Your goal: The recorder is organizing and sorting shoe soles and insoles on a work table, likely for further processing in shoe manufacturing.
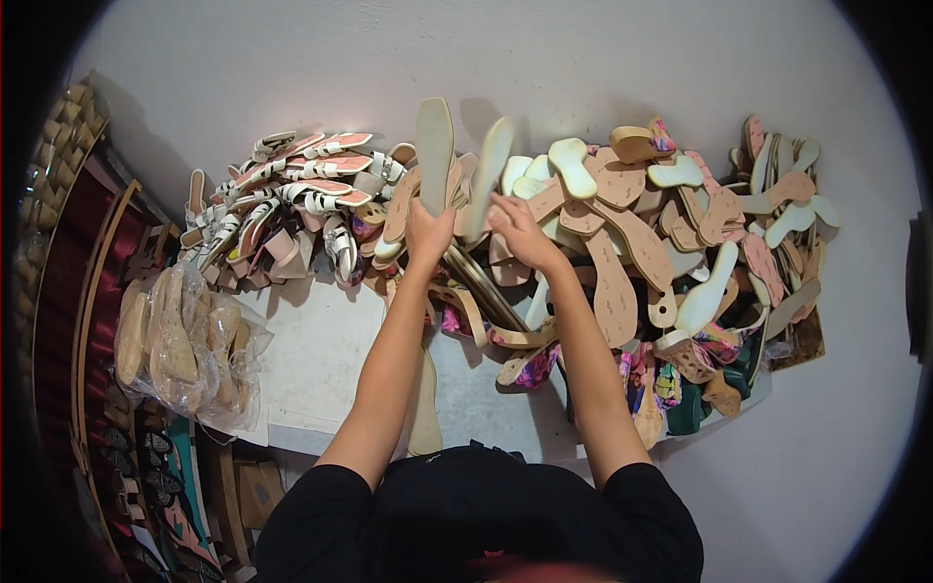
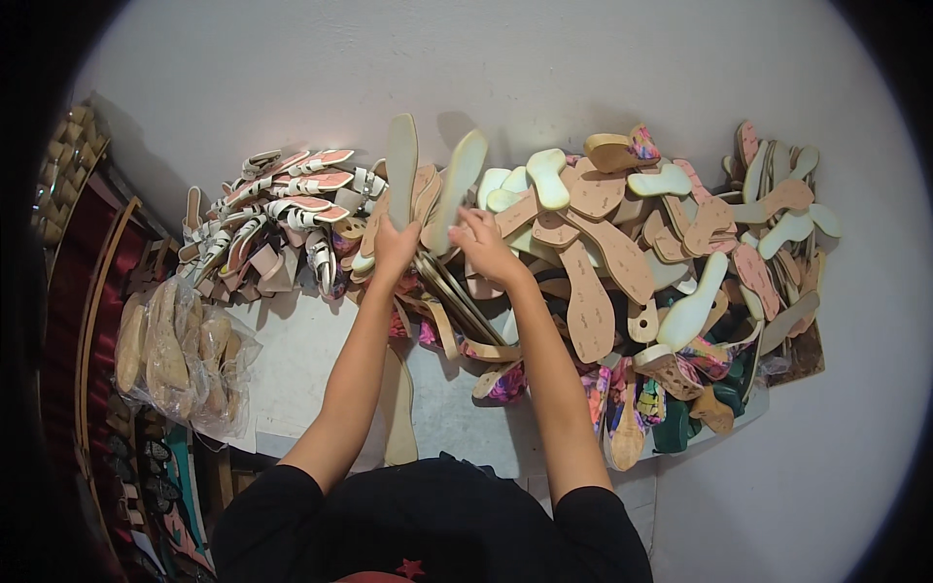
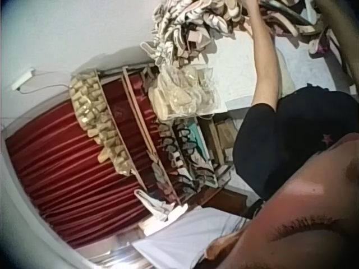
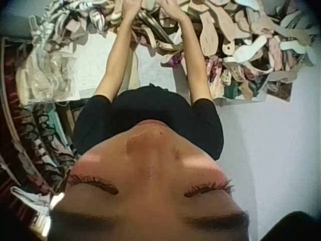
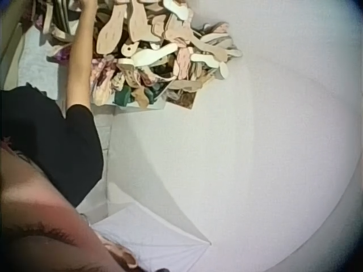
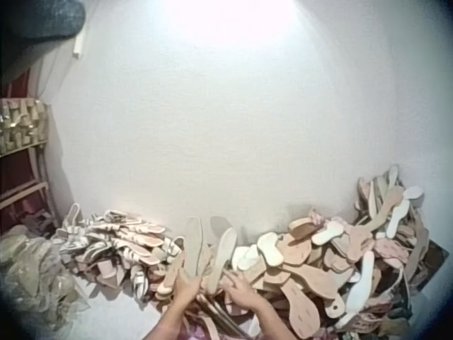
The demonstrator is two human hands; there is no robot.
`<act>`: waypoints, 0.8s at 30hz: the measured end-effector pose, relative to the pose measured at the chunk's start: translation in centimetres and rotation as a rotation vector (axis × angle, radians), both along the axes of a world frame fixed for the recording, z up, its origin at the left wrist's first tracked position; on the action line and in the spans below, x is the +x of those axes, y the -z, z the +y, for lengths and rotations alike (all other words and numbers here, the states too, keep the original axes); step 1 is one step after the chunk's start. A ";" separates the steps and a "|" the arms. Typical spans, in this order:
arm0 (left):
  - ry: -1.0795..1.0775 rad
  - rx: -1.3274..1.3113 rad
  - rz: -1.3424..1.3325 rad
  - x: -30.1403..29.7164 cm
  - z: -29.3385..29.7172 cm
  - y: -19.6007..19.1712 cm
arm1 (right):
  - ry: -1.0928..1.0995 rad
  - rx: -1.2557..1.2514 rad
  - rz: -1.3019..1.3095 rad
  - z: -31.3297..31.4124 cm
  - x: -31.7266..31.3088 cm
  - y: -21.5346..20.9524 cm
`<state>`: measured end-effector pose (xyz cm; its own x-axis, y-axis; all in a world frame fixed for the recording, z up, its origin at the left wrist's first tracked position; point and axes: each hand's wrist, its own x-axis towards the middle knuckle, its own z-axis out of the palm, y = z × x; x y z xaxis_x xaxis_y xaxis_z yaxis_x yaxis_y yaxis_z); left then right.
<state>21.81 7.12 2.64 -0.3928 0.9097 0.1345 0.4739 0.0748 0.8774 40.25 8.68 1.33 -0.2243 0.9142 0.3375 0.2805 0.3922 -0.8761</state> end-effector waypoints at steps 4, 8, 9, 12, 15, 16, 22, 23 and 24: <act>-0.155 0.151 0.085 -1.3 -0.1 -1.1 | 0.145 0.240 -0.455 0.0 0.0 -4.1; -0.036 0.011 0.027 -0.6 -0.7 -2.9 | 0.223 0.283 -0.985 0.6 1.9 -4.1; -0.004 -0.049 0.064 -0.5 -0.5 -3.0 | 0.213 0.281 -1.174 0.7 2.0 -3.6; 0.024 -0.120 0.232 1.0 -0.7 -3.6 | 0.321 0.388 -1.184 1.9 3.0 -1.7; 0.013 -0.134 0.381 0.8 -0.4 -3.2 | 0.382 0.410 -1.184 2.1 3.5 -2.6; 0.015 -0.189 0.400 0.5 -0.1 -2.8 | 0.398 0.464 -1.108 2.1 4.1 -3.0; 0.033 -0.206 0.395 0.0 0.4 -2.5 | 0.582 0.607 -0.588 2.3 9.6 -6.9; 0.021 -0.147 0.394 0.4 0.6 -2.5 | 0.637 0.611 -0.498 2.4 10.7 -7.3; 0.029 -0.148 0.392 0.8 0.9 -2.4 | 0.642 0.607 -0.504 2.5 11.4 -7.4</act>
